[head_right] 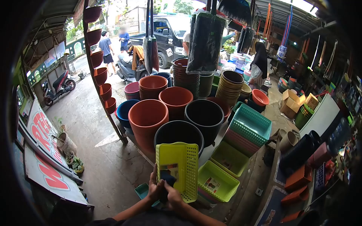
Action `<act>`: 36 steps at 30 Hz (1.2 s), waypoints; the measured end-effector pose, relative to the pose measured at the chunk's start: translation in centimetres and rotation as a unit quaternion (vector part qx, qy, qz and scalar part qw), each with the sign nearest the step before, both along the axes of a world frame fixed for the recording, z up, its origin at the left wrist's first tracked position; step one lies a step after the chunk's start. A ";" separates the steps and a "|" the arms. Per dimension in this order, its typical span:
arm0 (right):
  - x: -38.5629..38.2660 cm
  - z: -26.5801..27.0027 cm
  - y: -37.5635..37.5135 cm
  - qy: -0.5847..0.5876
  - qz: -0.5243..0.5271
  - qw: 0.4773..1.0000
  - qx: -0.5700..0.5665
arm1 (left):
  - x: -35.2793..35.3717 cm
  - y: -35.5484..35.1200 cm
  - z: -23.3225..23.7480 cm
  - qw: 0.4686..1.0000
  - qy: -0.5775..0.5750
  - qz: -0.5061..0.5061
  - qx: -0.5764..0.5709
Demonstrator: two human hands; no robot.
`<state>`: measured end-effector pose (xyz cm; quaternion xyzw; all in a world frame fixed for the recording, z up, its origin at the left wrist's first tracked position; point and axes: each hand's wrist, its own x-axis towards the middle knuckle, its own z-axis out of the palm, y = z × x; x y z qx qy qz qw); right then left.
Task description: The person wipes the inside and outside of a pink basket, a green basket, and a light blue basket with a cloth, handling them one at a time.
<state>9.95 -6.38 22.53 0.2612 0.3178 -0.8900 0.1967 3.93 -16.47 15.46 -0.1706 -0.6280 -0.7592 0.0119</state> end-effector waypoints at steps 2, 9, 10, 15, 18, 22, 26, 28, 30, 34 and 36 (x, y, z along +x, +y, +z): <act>-1.2 -0.2 0.9 0.025 -0.043 0.998 -0.025 | 0.3 0.2 -0.9 0.998 -0.012 -0.055 0.001; -4.9 2.7 4.8 0.066 -0.121 0.990 -0.008 | 2.2 0.3 -2.4 0.992 -0.023 -0.114 -0.055; -5.2 2.6 5.4 0.095 -0.110 0.989 -0.021 | 2.3 0.4 -2.4 0.991 -0.053 -0.121 -0.023; -4.3 3.8 5.4 0.164 -0.155 0.974 -0.023 | 0.8 0.1 -1.8 0.994 -0.028 -0.105 -0.004; -2.1 5.9 4.8 0.290 -0.207 0.927 0.117 | 0.0 -0.4 -1.6 0.995 -0.066 -0.074 0.008; -2.8 5.0 7.1 0.544 -0.126 0.560 0.613 | -0.2 -0.6 -0.1 0.993 -0.094 -0.067 -0.007; -6.2 3.1 9.7 0.486 0.110 0.247 0.831 | 0.4 -0.3 2.1 0.984 -0.134 -0.117 0.006; -7.2 2.2 11.2 0.440 0.132 0.196 0.866 | 0.4 -0.5 1.9 0.984 -0.141 -0.112 0.013; -7.4 2.2 12.1 0.415 0.157 0.343 0.828 | -0.2 -0.6 2.1 0.984 -0.144 -0.104 0.027; -6.7 -1.0 12.2 0.365 0.178 0.233 0.884 | -0.5 -1.7 2.4 0.990 -0.066 -0.080 -0.093; -5.9 -1.9 11.8 0.346 0.221 0.215 0.886 | -1.0 -1.6 2.3 0.989 -0.050 -0.083 -0.116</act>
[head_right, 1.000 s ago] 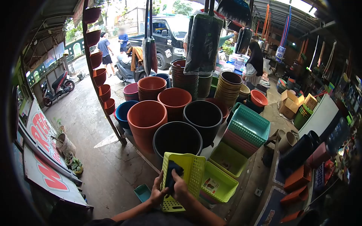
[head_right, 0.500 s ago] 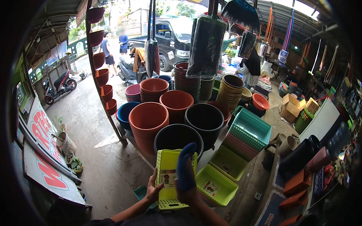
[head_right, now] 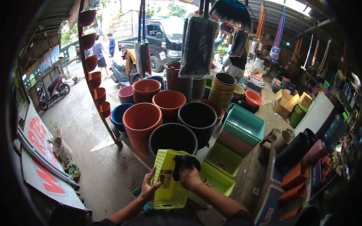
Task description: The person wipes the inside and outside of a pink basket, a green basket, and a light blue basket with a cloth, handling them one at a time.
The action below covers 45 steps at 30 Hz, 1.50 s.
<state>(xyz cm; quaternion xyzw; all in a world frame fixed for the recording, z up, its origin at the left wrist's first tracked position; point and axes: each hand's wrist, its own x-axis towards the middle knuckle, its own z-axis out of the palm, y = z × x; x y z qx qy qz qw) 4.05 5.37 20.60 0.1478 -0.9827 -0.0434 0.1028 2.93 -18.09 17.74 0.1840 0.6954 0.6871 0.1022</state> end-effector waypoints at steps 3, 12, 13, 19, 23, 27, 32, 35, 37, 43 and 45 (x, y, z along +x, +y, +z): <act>2.1 0.6 -1.5 -0.120 -0.025 0.992 0.038 | 0.0 0.0 -0.9 0.999 -0.038 0.007 0.027; 13.1 -0.3 -3.0 -0.288 0.072 0.909 -0.291 | -1.0 3.2 3.4 0.972 -0.106 -0.015 0.207; 13.7 0.7 -3.4 -0.227 0.061 0.932 -0.275 | -0.9 3.9 3.8 0.967 -0.123 -0.034 0.221; 15.9 3.8 -2.2 -0.040 -0.045 0.968 -0.245 | 0.7 8.4 4.8 0.951 -0.182 -0.060 0.242; 18.2 4.8 1.0 0.037 -0.066 0.958 -0.278 | -0.7 8.6 3.8 0.920 0.376 -0.034 -0.105; 19.6 6.3 3.7 0.019 -0.080 0.945 -0.315 | -0.8 9.1 4.5 0.794 0.379 -0.458 -0.127; 20.8 8.2 8.2 -0.138 -0.064 0.890 -0.430 | 2.9 10.5 1.1 0.848 0.381 -0.339 -0.140; 22.4 7.0 10.8 -0.079 -0.068 0.905 -0.413 | 4.5 12.1 1.5 0.865 0.402 -0.272 -0.129; 22.5 7.1 11.0 -0.022 -0.098 0.924 -0.369 | 5.3 12.9 2.4 0.910 0.354 -0.192 -0.095; 21.4 6.2 5.0 0.067 -0.010 0.938 -0.341 | 6.3 14.7 3.5 0.947 0.312 -0.036 -0.066; 21.4 5.4 4.5 0.085 -0.009 0.948 -0.305 | 6.6 14.6 3.8 0.968 0.249 -0.013 -0.023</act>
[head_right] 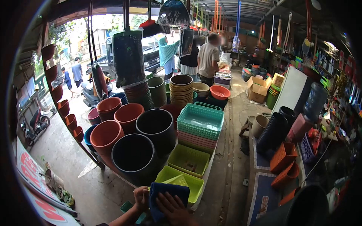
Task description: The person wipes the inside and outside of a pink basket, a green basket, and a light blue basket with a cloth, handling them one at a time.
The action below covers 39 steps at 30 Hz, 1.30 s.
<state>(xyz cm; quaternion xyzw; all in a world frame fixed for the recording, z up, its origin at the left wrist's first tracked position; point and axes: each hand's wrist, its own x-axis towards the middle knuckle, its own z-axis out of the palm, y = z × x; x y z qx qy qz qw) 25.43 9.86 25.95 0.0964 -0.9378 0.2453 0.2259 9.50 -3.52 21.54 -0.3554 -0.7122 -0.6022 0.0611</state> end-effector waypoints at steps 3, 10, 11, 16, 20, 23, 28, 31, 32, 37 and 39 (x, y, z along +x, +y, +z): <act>-1.4 -2.5 1.9 0.017 -0.009 0.999 -0.038 | 0.7 0.3 1.2 0.999 -0.018 0.012 0.041; -2.8 -3.0 7.8 -0.017 -0.064 0.907 -0.416 | 1.0 0.6 -0.2 0.996 -0.049 0.007 0.079; -2.8 -2.0 7.7 -0.037 -0.061 0.902 -0.425 | 1.1 0.8 -0.4 0.996 -0.056 0.012 0.075; -2.5 1.5 3.9 -0.031 -0.066 0.987 -0.144 | 1.2 1.9 -0.1 0.995 -0.062 0.033 0.064; -2.3 3.8 1.3 -0.007 -0.004 0.997 -0.081 | 0.7 3.0 0.7 0.987 -0.125 0.050 0.087; -2.5 3.9 0.1 -0.001 -0.076 0.996 0.049 | 0.6 3.3 2.2 0.983 -0.156 0.039 0.094; -3.7 -0.6 0.0 0.026 -0.168 0.962 0.212 | 0.5 3.4 3.4 0.951 -0.280 -0.053 0.118; -3.9 -2.5 -0.2 -0.059 -0.113 0.960 0.249 | 1.5 4.1 5.8 0.901 -0.377 -0.089 0.197; -3.6 -3.7 -0.5 -0.073 -0.093 0.969 0.216 | 1.0 4.0 4.9 0.909 -0.373 -0.090 0.165; -1.4 -8.3 -1.3 -0.029 -0.097 0.963 0.248 | -0.7 3.0 3.7 0.895 -0.400 -0.106 0.165; -0.4 -11.1 -1.9 -0.024 -0.098 0.971 0.216 | -0.7 2.7 5.1 0.845 -0.461 -0.114 0.246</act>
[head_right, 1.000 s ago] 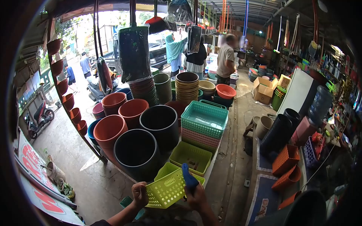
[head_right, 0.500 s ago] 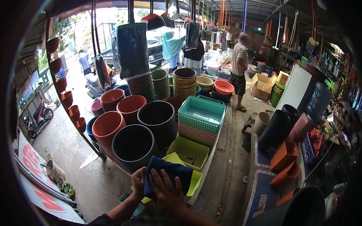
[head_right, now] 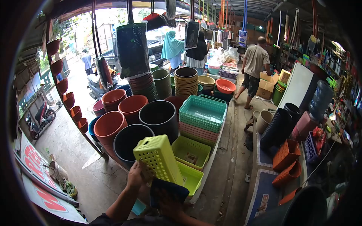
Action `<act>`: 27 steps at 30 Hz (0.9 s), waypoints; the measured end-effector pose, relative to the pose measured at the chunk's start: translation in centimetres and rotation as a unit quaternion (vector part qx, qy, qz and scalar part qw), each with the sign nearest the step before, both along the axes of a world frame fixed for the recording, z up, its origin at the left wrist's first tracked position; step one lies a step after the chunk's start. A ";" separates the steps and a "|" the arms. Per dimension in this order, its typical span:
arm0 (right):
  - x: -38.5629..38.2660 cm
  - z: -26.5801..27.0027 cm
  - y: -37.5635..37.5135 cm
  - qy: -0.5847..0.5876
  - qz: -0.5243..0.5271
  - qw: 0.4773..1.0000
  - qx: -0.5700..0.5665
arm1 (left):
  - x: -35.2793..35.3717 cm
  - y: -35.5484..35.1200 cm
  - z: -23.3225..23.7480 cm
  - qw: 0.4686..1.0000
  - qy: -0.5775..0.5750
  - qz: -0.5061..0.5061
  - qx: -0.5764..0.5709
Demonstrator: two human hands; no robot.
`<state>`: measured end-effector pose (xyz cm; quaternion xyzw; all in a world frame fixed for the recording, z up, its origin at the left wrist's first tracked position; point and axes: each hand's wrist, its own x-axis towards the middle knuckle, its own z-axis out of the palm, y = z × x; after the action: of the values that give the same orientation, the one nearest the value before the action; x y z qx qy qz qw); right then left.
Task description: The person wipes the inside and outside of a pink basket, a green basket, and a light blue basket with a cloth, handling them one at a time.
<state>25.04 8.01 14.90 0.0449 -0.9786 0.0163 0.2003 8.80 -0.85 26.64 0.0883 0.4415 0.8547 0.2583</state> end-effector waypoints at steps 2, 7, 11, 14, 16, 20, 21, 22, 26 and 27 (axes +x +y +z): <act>0.3 -1.6 0.2 0.026 -0.016 0.999 -0.033 | -0.6 0.1 0.0 0.999 -0.005 0.021 0.040; 0.1 -3.5 2.0 0.177 -0.044 0.979 -0.090 | -1.8 0.2 -1.5 0.989 -0.057 0.069 0.115; 0.1 -3.4 2.1 0.218 -0.059 0.932 -0.285 | -2.0 0.1 -3.4 0.987 -0.104 0.031 0.121; -0.3 -2.8 2.3 0.256 -0.067 0.880 -0.394 | -2.2 0.2 -5.5 0.980 -0.153 0.040 0.117; -1.0 -1.0 3.0 0.261 -0.066 0.783 -0.561 | -2.3 0.2 -6.9 0.982 -0.135 0.048 0.124; -1.2 2.8 5.0 0.237 -0.062 0.508 -0.826 | -2.4 -0.3 -7.4 0.982 -0.146 0.022 0.115; -1.1 3.2 5.6 0.225 -0.059 0.426 -0.874 | -2.3 -0.4 -7.3 0.988 -0.122 0.025 0.093; -1.1 3.1 6.6 0.223 -0.058 0.427 -0.874 | -2.3 -0.6 -7.1 0.992 -0.096 0.029 0.071; -0.2 1.4 12.6 0.026 0.028 0.273 -0.961 | -1.7 -1.0 -6.1 0.996 -0.029 0.051 0.061; -0.1 1.0 13.4 -0.062 0.040 0.251 -0.965 | -1.6 -0.9 -6.0 0.998 -0.008 0.045 0.036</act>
<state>24.96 21.37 15.94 -0.1442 -0.2410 0.9592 0.0322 7.23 -1.74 20.69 0.0712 0.4122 0.8813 0.2199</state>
